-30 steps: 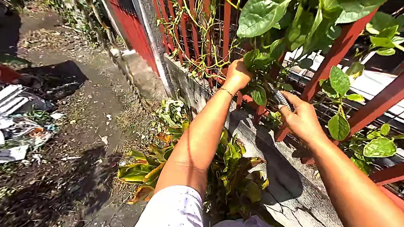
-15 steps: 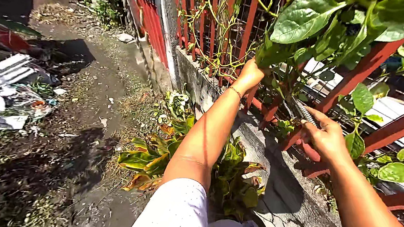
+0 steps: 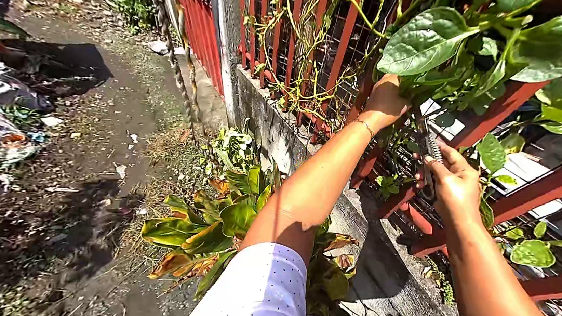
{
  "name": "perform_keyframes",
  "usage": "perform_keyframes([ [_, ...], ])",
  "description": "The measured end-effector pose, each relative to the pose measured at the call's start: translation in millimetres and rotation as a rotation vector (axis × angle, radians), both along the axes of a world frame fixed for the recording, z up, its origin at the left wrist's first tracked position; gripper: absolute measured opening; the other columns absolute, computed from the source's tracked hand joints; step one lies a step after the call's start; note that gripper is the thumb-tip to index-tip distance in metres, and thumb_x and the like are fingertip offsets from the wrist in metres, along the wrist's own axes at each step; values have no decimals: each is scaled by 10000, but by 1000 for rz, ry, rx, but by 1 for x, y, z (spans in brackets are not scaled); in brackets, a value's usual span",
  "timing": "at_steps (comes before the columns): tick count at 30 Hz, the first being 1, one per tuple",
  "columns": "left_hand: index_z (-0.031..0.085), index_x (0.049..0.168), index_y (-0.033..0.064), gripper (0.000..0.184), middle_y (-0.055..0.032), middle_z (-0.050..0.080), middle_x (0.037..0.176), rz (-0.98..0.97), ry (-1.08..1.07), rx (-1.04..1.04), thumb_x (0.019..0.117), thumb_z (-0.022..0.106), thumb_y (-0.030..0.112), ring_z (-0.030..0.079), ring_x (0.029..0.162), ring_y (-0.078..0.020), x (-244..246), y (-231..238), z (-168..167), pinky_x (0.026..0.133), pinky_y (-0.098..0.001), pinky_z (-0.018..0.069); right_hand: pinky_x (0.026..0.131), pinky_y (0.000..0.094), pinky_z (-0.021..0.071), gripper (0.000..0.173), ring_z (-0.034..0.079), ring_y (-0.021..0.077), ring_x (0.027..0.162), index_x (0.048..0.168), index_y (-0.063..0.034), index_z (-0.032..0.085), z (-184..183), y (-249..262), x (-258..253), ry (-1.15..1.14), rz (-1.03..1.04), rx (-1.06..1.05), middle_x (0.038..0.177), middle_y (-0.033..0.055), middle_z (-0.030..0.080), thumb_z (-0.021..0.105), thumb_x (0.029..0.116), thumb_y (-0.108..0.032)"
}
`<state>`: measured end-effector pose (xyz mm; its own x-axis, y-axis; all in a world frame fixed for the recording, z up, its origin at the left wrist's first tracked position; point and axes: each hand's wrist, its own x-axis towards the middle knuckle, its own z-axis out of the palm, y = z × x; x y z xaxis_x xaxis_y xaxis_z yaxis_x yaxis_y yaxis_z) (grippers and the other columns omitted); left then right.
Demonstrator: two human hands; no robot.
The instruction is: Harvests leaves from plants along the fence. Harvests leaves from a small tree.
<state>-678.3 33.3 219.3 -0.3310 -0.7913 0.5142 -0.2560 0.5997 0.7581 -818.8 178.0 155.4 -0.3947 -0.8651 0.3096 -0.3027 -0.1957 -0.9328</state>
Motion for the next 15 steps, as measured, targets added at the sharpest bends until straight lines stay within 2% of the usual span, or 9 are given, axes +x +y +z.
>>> perform_keyframes([
  [3, 592, 1330, -78, 458, -253, 618, 1342, 42, -122, -67, 918, 704, 88, 562, 1314, -350, -13, 3, 4, 1133, -482, 423, 499, 206, 532, 365, 609, 60, 564, 1397, -15, 534, -7, 5, -4, -14, 9, -17, 971, 42, 699, 499, 1034, -26],
  [5, 588, 1358, -36, 483, -233, 641, 1318, 60, -138, -106, 900, 698, 71, 593, 1277, -353, -27, -2, 1, 1089, -515, 461, 494, 212, 531, 375, 612, 67, 569, 1407, -19, 531, -9, 7, -8, -27, 10, -23, 980, 45, 697, 494, 1034, -29],
  [7, 581, 1367, -10, 457, -226, 648, 1302, 59, -152, -111, 921, 662, 55, 609, 1253, -356, -36, -3, 1, 1059, -533, 485, 488, 213, 528, 381, 610, 69, 566, 1411, -25, 533, -8, 7, -9, -41, 7, -28, 994, 51, 702, 496, 1032, -23],
  [11, 514, 1443, -2, 498, -231, 604, 1383, 70, -266, -61, 976, 633, 122, 566, 1319, -359, -40, 1, 8, 1106, -531, 443, 516, 210, 532, 383, 609, 65, 578, 1401, -18, 540, -14, 10, -11, -14, 14, -14, 984, 54, 698, 515, 1018, -15],
  [13, 537, 1421, 11, 484, -224, 604, 1379, 91, -293, -65, 959, 639, 113, 562, 1319, -362, -37, -1, 14, 1096, -550, 447, 534, 216, 540, 388, 608, 67, 578, 1393, -20, 560, -18, 12, -11, 7, 22, -4, 945, 57, 691, 537, 1005, -11],
  [15, 553, 1410, 12, 476, -228, 614, 1362, 87, -302, -85, 948, 637, 89, 572, 1302, -369, -31, -2, 20, 1082, -571, 448, 539, 223, 542, 394, 612, 69, 586, 1401, -27, 554, -24, 12, -12, 7, 44, -5, 961, 66, 694, 544, 1007, -13],
])
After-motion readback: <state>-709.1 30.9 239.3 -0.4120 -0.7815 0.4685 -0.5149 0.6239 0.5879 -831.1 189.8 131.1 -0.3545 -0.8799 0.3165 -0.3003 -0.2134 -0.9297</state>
